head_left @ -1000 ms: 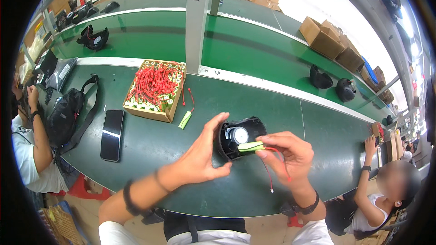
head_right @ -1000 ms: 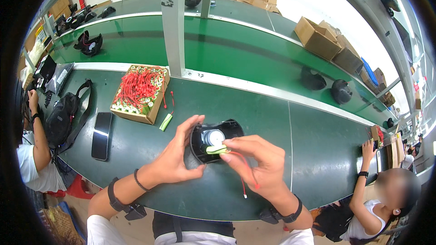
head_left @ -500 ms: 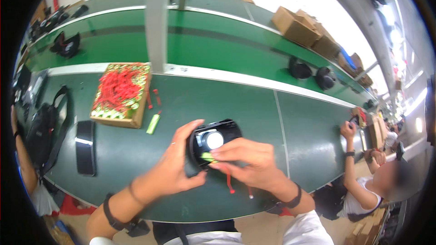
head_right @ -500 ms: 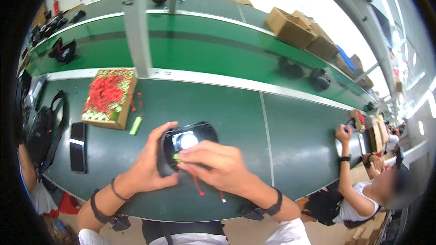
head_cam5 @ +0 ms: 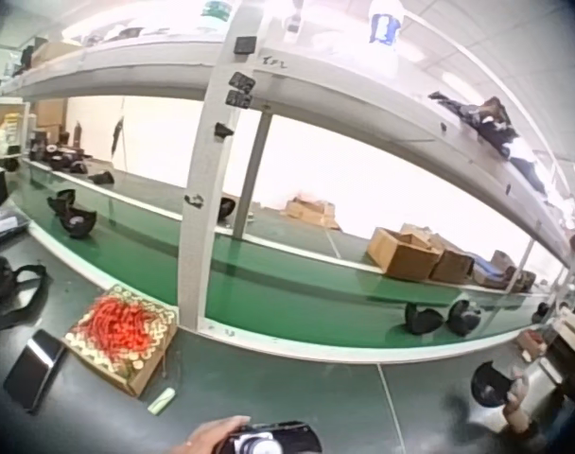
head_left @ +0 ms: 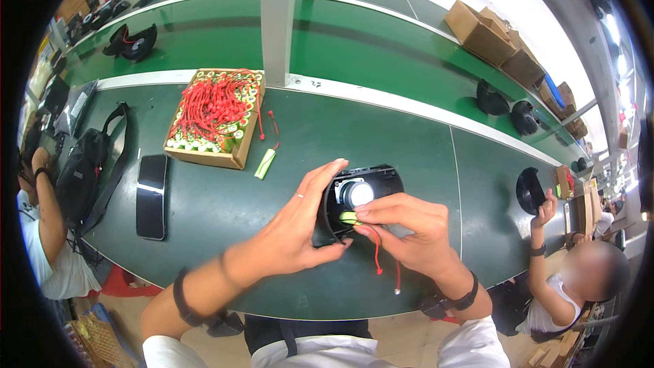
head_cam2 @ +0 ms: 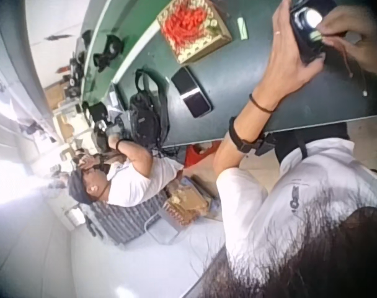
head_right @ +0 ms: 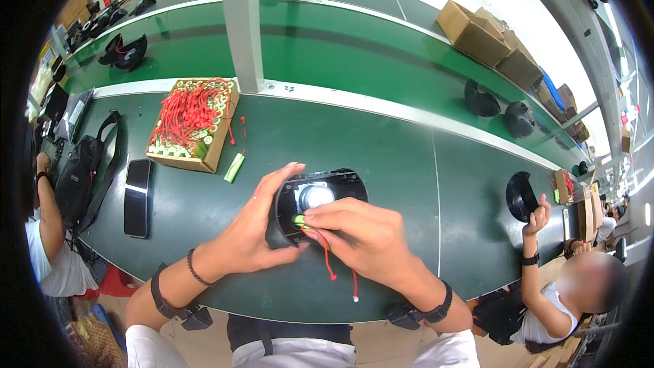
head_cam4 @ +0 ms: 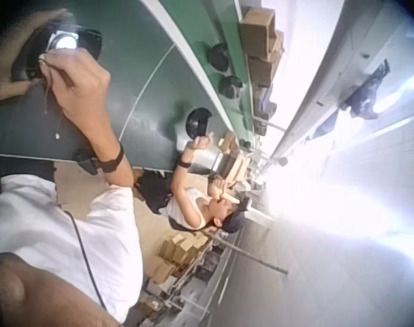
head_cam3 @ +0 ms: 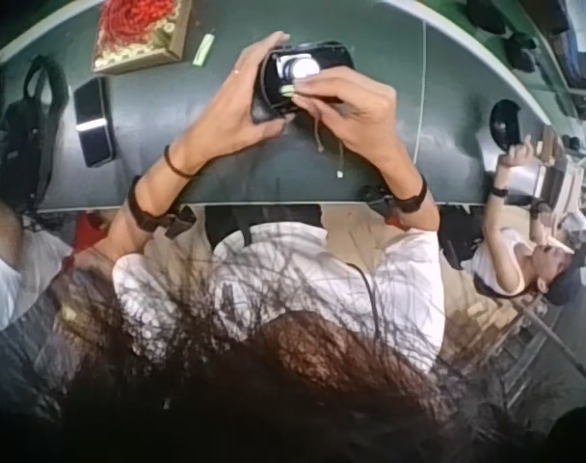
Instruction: Manually assembling various components including housings, speakers, and batteries to create handheld electronic devices on a factory line.
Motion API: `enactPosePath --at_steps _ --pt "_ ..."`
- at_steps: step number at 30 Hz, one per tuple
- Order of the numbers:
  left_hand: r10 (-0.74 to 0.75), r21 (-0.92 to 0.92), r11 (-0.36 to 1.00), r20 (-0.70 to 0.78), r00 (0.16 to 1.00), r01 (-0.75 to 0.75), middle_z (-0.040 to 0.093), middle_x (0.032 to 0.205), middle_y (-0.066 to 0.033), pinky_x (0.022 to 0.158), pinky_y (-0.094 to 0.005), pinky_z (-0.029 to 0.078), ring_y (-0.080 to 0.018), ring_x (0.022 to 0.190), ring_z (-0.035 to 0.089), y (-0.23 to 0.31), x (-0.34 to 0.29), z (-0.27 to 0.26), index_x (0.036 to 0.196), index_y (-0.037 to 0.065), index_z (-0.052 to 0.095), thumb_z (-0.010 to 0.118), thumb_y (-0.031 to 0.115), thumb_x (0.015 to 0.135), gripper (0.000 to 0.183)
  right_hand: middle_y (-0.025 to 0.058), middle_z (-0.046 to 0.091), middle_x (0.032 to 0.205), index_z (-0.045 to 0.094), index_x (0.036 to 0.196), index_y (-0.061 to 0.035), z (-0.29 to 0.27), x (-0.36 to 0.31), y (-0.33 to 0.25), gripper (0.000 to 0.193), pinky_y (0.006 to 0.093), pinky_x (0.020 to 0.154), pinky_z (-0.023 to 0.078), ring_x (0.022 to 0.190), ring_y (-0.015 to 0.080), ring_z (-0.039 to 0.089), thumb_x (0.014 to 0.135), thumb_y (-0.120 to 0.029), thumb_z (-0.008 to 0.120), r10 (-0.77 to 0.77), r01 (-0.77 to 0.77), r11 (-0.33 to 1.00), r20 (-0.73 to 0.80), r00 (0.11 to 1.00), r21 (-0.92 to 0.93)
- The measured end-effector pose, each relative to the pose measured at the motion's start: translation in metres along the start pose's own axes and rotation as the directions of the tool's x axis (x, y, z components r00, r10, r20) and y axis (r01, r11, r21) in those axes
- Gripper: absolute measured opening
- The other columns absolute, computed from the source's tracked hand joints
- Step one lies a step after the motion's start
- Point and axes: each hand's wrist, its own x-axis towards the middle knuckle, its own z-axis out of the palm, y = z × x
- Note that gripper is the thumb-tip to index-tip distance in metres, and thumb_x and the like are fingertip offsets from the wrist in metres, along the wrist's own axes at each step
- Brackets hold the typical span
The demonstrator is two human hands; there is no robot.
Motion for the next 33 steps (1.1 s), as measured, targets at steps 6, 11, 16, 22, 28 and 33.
enactPosePath --at_steps 6,11,16,22,28,33 --pt "-0.014 -0.012 1.0 -0.009 1.0 0.014 0.041 0.16 -0.0252 0.122 -0.0488 0.038 -0.0428 0.148 0.042 0.002 0.0 -0.002 0.165 0.0 0.021 0.089 0.01 0.072 0.115 0.0081 0.08 0.101 0.08 0.098 -0.0041 0.0 -0.001 0.001 0.023 0.0313 0.072 0.063 0.087 0.0224 0.077 0.078 0.0 0.088 -0.03 0.03 0.999 0.004 1.0 -0.027" --pt "-0.004 -0.004 1.0 -0.012 1.0 0.004 0.043 0.159 -0.0251 0.121 -0.0488 0.04 -0.0434 0.147 0.043 0.001 0.0 -0.001 0.165 -0.001 0.022 0.089 0.01 0.071 0.116 0.0073 0.079 0.099 0.078 0.095 -0.0043 0.003 -0.003 0.001 0.02 0.0314 0.072 0.063 0.086 0.0222 0.076 0.077 0.0 0.088 -0.013 0.013 0.999 -0.006 1.0 -0.037" --pt "-0.018 0.004 1.0 -0.013 1.0 0.018 0.045 0.158 -0.0249 0.119 -0.0495 0.041 -0.0436 0.145 0.044 0.002 -0.001 -0.001 0.165 -0.001 0.023 0.091 0.011 0.07 0.117 0.0063 0.076 0.1 0.076 0.094 -0.004 0.003 -0.004 0.001 0.022 0.0329 0.072 0.061 0.083 0.0235 0.073 0.076 0.0 0.088 -0.07 0.071 0.995 0.021 0.997 -0.069" --pt "0.006 0.01 1.0 -0.019 1.0 -0.006 0.046 0.157 -0.0249 0.117 -0.0489 0.044 -0.0436 0.142 0.048 0.004 -0.002 0.0 0.166 0.001 0.024 0.094 0.01 0.07 0.12 0.007 0.073 0.109 0.076 0.095 -0.0041 0.001 -0.004 0.0 0.024 0.0368 0.08 0.059 0.096 0.0284 0.068 0.074 -0.003 0.088 -0.164 0.177 0.966 0.078 0.983 -0.187" --pt "0.03 0.04 0.999 -0.015 0.999 -0.03 0.047 0.156 -0.0246 0.116 -0.0483 0.045 -0.043 0.142 0.049 0.004 -0.002 0.0 0.166 0.0 0.025 0.096 0.013 0.071 0.12 0.006 0.071 0.116 0.075 0.099 -0.004 0.004 -0.01 0.006 0.031 0.0396 0.083 0.056 0.105 0.0293 0.065 0.071 -0.008 0.089 -0.214 0.234 0.945 0.106 0.971 -0.229" --pt "0.033 0.09 0.995 -0.011 0.999 -0.032 0.047 0.156 -0.0245 0.116 -0.0476 0.045 -0.0426 0.142 0.049 0.009 0.0 -0.004 0.165 -0.001 0.026 0.097 0.013 0.07 0.12 0.0062 0.07 0.124 0.076 0.103 -0.0059 0.004 -0.016 0.004 0.035 0.0412 0.086 0.053 0.111 0.0302 0.063 0.07 -0.007 0.087 -0.19 0.219 0.934 0.125 0.974 -0.283"
